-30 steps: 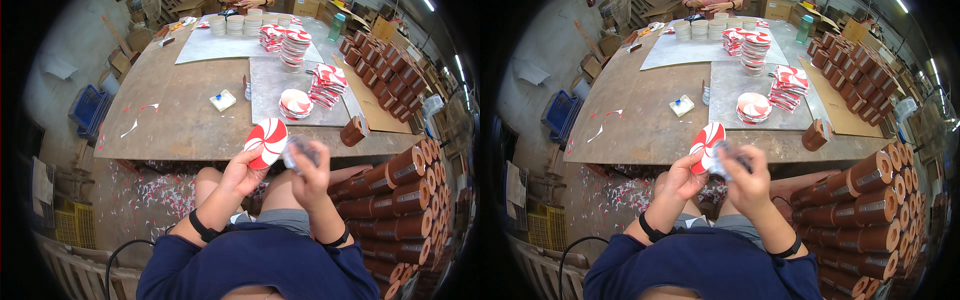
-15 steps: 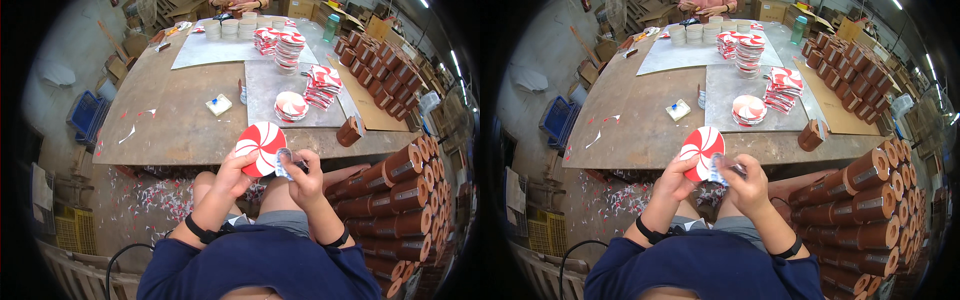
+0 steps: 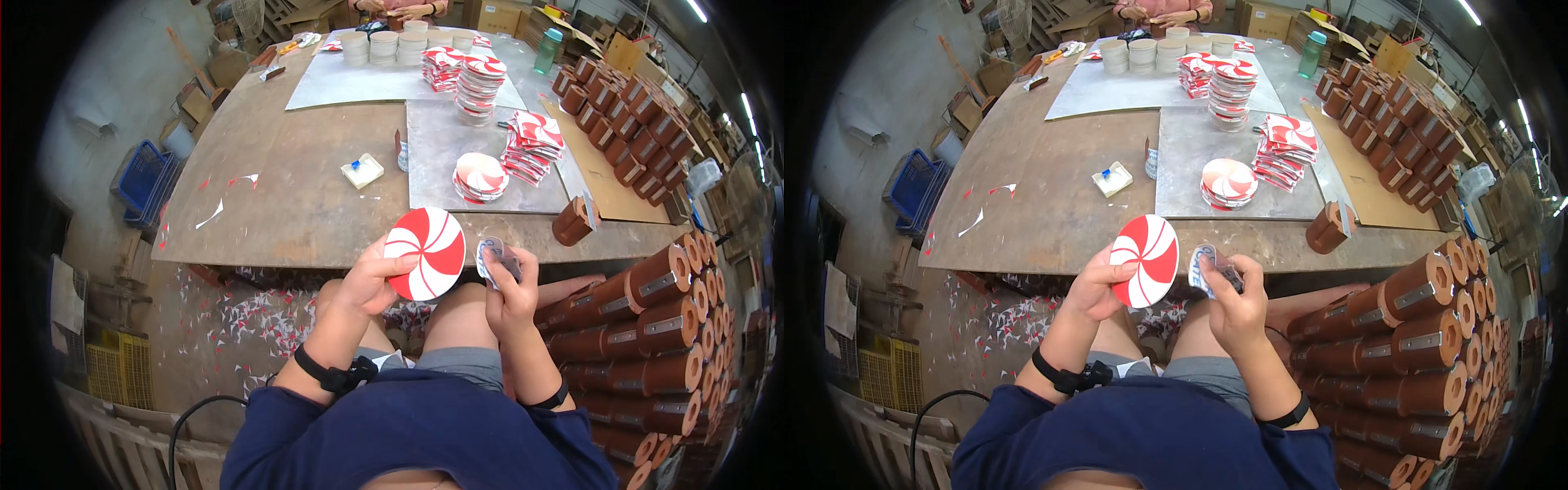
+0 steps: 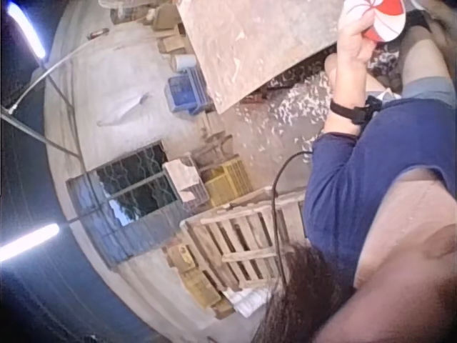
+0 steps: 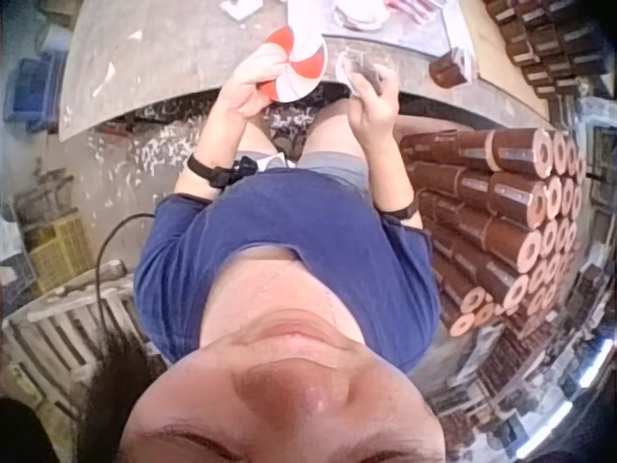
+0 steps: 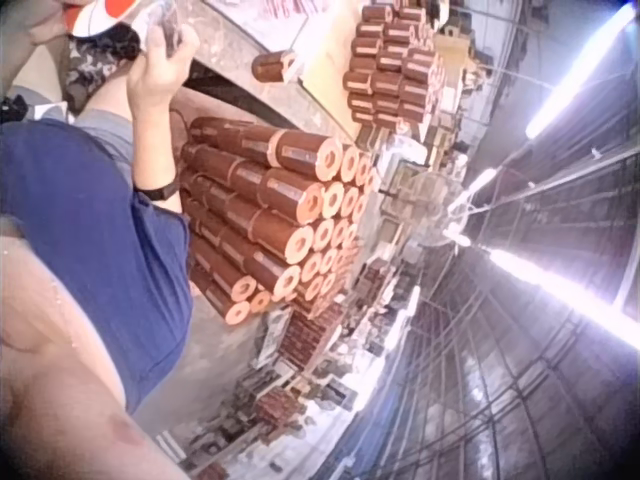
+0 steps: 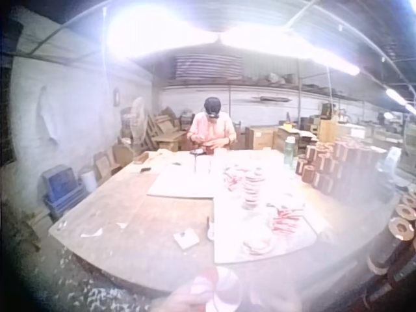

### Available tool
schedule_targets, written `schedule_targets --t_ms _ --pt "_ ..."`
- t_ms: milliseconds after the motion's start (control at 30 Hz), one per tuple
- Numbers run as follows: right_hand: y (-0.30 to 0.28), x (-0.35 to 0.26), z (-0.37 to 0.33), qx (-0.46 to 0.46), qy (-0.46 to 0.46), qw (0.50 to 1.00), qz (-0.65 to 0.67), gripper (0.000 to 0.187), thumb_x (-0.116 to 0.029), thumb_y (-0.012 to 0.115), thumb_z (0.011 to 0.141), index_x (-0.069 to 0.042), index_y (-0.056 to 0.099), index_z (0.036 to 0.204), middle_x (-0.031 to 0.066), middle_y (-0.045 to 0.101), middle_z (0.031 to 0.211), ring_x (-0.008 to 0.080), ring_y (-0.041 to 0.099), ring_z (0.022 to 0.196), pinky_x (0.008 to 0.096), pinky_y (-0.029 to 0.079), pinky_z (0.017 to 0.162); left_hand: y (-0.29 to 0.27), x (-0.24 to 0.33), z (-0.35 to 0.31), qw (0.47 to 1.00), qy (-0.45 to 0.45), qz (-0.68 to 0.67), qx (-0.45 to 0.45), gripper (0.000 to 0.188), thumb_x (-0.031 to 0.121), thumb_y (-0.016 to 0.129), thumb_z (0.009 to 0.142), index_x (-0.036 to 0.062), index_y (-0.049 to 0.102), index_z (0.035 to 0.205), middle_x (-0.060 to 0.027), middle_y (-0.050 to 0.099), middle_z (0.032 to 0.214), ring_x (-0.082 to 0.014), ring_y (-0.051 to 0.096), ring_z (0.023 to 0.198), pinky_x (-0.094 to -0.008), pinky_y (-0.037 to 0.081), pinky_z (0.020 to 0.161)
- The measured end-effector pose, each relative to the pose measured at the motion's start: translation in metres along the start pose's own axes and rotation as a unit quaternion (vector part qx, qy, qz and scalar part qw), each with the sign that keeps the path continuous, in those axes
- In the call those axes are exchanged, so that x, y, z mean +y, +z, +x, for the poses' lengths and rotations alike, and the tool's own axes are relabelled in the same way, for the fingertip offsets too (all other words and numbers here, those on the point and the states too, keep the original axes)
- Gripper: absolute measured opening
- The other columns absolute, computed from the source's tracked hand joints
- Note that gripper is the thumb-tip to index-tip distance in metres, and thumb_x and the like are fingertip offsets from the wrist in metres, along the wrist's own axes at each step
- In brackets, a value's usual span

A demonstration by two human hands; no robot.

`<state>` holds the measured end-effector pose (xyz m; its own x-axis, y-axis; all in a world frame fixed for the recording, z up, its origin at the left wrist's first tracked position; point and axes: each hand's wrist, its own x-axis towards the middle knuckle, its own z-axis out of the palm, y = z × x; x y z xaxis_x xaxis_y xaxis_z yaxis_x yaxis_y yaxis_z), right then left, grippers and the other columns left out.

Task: The recorder sands the edges of round wooden peppermint-patterned disks using sandpaper.

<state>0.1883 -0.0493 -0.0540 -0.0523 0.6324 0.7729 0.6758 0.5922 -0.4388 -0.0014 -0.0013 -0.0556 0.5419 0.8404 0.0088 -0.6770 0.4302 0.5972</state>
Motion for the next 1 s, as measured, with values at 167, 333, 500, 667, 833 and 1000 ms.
schedule_targets --t_ms 167,333,500,667,833,1000 --pt "0.003 -0.009 0.001 -0.005 -0.086 0.996 0.018 0.041 0.008 0.054 0.056 -0.009 0.063 0.091 0.0108 0.045 0.089 0.0235 0.051 0.074 0.0299 0.045 0.063 0.001 0.004 -0.003 1.000 -0.022 0.007 -0.011 0.047 -0.001 0.057 0.071 -0.0039 0.038 0.114 -0.0149 0.051 0.107 -0.0226 0.052 0.097 -0.0344 0.043 0.084" --pt "0.004 0.010 -0.008 0.002 0.068 0.996 0.056 0.037 0.012 0.052 0.067 -0.002 0.056 0.100 0.0162 0.044 0.096 0.0269 0.050 0.082 0.0290 0.042 0.072 0.002 0.008 -0.006 0.999 -0.013 0.039 -0.003 0.047 -0.002 0.057 0.070 -0.0044 0.038 0.113 -0.0148 0.052 0.105 -0.0219 0.053 0.095 -0.0336 0.044 0.083" --pt "-0.004 -0.005 -0.001 0.008 -0.128 0.989 0.074 0.043 0.009 0.055 0.057 -0.004 0.058 0.098 0.0148 0.046 0.094 0.0273 0.051 0.076 0.0311 0.044 0.067 0.001 0.008 -0.007 0.998 -0.015 0.055 -0.018 0.048 -0.003 0.059 0.069 -0.0050 0.039 0.113 -0.0139 0.053 0.103 -0.0203 0.054 0.094 -0.0324 0.044 0.081" --pt "0.002 0.031 -0.020 -0.013 0.026 1.000 0.008 0.036 0.010 0.053 0.069 -0.001 0.053 0.103 0.0148 0.046 0.096 0.0241 0.050 0.084 0.0277 0.042 0.071 0.004 0.014 -0.009 0.994 -0.014 0.104 -0.015 0.048 -0.003 0.062 0.067 -0.0043 0.041 0.111 -0.0125 0.054 0.102 -0.0184 0.054 0.093 -0.0310 0.045 0.080" --pt "-0.003 0.011 -0.015 0.041 0.202 0.954 0.219 0.033 0.002 0.053 0.076 0.005 0.047 0.108 0.0159 0.046 0.104 0.0215 0.050 0.091 0.0280 0.042 0.075 0.010 0.021 -0.016 0.971 0.008 0.237 -0.006 0.046 0.000 0.065 0.067 -0.0034 0.044 0.108 -0.0079 0.056 0.095 -0.0121 0.055 0.085 -0.0266 0.045 0.075" --pt "-0.010 -0.016 -0.003 -0.033 0.266 0.850 0.453 0.048 0.005 0.057 0.072 0.002 0.039 0.116 0.0097 0.049 0.105 0.0139 0.049 0.092 0.0250 0.040 0.077 0.016 0.026 -0.018 0.935 0.018 0.355 0.001 0.044 0.003 0.066 0.068 -0.0036 0.045 0.106 -0.0065 0.057 0.092 -0.0096 0.054 0.082 -0.0241 0.045 0.071"
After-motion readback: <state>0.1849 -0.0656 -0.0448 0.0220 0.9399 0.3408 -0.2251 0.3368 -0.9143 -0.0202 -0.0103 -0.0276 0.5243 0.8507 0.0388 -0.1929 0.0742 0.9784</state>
